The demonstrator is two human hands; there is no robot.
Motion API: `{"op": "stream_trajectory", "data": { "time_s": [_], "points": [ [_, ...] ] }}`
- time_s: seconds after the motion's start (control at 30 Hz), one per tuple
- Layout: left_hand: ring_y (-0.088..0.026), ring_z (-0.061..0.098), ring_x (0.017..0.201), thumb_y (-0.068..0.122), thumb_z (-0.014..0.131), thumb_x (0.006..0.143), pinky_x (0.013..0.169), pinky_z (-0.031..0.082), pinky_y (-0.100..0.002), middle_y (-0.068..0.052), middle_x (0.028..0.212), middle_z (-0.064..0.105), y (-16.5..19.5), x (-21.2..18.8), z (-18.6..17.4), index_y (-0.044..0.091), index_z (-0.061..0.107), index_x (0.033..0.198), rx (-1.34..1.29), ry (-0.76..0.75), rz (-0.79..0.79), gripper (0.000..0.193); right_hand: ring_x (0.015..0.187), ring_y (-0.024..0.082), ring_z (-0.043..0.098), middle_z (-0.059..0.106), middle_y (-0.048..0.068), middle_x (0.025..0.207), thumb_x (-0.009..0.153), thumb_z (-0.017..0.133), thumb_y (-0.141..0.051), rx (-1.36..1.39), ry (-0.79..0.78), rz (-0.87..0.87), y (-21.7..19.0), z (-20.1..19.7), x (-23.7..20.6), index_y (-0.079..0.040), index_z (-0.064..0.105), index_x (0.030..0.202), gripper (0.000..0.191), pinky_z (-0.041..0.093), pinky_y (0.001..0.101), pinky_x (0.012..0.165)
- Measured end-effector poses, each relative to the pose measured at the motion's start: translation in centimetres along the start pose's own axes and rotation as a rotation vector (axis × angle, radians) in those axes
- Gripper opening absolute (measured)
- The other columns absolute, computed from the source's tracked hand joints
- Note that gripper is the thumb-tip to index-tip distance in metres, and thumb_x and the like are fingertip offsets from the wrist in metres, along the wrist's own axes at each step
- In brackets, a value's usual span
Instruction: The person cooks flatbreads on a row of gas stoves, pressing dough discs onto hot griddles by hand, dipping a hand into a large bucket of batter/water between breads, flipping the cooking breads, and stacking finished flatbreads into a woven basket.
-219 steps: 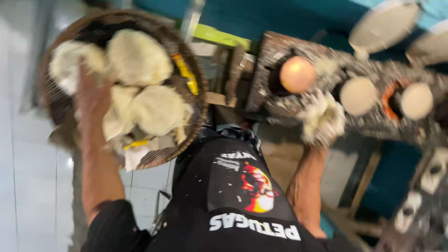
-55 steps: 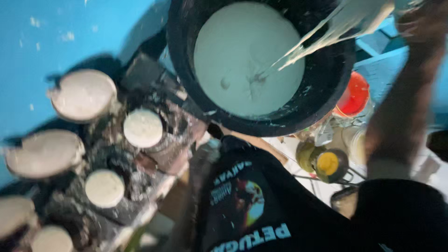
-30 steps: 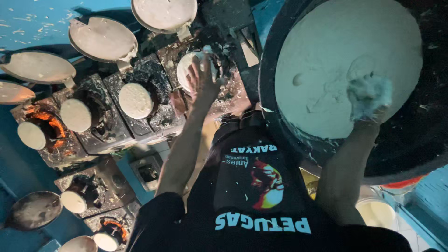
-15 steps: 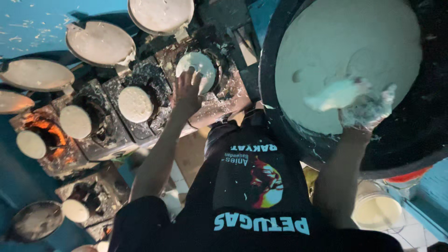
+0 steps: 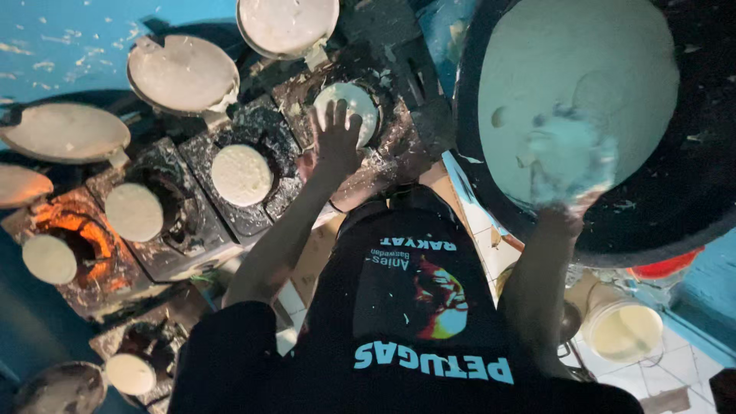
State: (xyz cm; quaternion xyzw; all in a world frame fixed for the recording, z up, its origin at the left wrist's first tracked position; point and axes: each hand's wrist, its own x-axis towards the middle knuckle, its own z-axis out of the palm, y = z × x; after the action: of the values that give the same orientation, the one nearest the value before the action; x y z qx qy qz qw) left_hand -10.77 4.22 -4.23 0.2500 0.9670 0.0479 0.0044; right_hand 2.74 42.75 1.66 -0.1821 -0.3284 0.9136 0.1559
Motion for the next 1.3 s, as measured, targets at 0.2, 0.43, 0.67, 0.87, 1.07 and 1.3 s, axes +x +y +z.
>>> {"op": "stream_trajectory", "data": {
  "time_s": [0.2,0.43,0.67,0.87,1.07,1.3],
  "points": [
    [-0.037,0.054,0.137,0.025,0.06,0.095,0.122,0.006,-0.078,-0.014,0.116,0.069,-2.4,0.7,-0.1,0.007,0.065,0.111,-0.158,-0.005,-0.017,0.025,0.119,0.037,0.062,0.058,0.021,0.134,0.099,0.058,-0.046,0.065,-0.039,-0.003,0.5,0.3,-3.8,0.0,0.058,0.134,0.057,0.056,0.055,0.103],
    [-0.034,0.06,0.11,0.023,0.065,0.096,0.098,0.048,-0.05,-0.017,0.113,0.067,-5.5,0.7,0.5,-0.001,0.064,0.119,-0.971,0.297,-0.209,0.034,0.133,0.038,0.057,0.047,0.021,0.15,0.102,0.059,-0.045,-0.068,-0.093,-0.059,1.2,4.0,-4.1,-0.003,0.054,0.146,0.06,0.054,0.0598,0.107],
    [-0.022,0.063,0.087,0.006,0.057,0.105,0.083,0.051,-0.034,-0.013,0.103,0.069,-16.2,-6.4,-7.8,0.002,0.063,0.137,-1.311,0.285,-0.454,0.032,0.126,0.042,0.062,0.058,0.016,0.137,0.096,0.059,-0.038,-0.414,-0.503,-0.215,5.8,11.0,-2.9,-0.003,0.059,0.125,0.045,0.056,0.0583,0.1],
    [-0.043,0.063,0.12,0.013,0.067,0.1,0.105,0.053,-0.051,-0.022,0.128,0.066,-19.5,-13.9,-7.9,0.004,0.066,0.119,-0.375,0.279,-0.063,0.021,0.117,0.038,0.068,0.069,0.012,0.123,0.1,0.064,-0.023,-1.339,-1.206,-0.547,20.8,15.7,5.1,-0.008,0.068,0.114,0.021,0.055,0.0506,0.099],
    [-0.044,0.057,0.121,0.011,0.068,0.089,0.103,0.051,-0.054,-0.023,0.137,0.055,-16.3,-20.0,-3.2,0.005,0.07,0.115,-0.425,0.204,-0.344,0.026,0.113,0.039,0.068,0.069,0.017,0.121,0.104,0.065,-0.021,-1.815,-1.012,-0.089,32.2,20.4,5.3,-0.006,0.069,0.121,0.023,0.054,0.0491,0.098],
    [-0.045,0.057,0.124,0.008,0.067,0.088,0.103,0.052,-0.051,-0.024,0.142,0.054,-17.3,-22.2,-3.2,0.004,0.069,0.114,-0.535,0.252,-0.311,0.027,0.11,0.037,0.068,0.069,0.016,0.118,0.104,0.063,-0.024,-1.801,-1.148,-0.295,31.4,17.5,1.6,-0.006,0.069,0.119,0.024,0.055,0.0478,0.096]
  ]
}}
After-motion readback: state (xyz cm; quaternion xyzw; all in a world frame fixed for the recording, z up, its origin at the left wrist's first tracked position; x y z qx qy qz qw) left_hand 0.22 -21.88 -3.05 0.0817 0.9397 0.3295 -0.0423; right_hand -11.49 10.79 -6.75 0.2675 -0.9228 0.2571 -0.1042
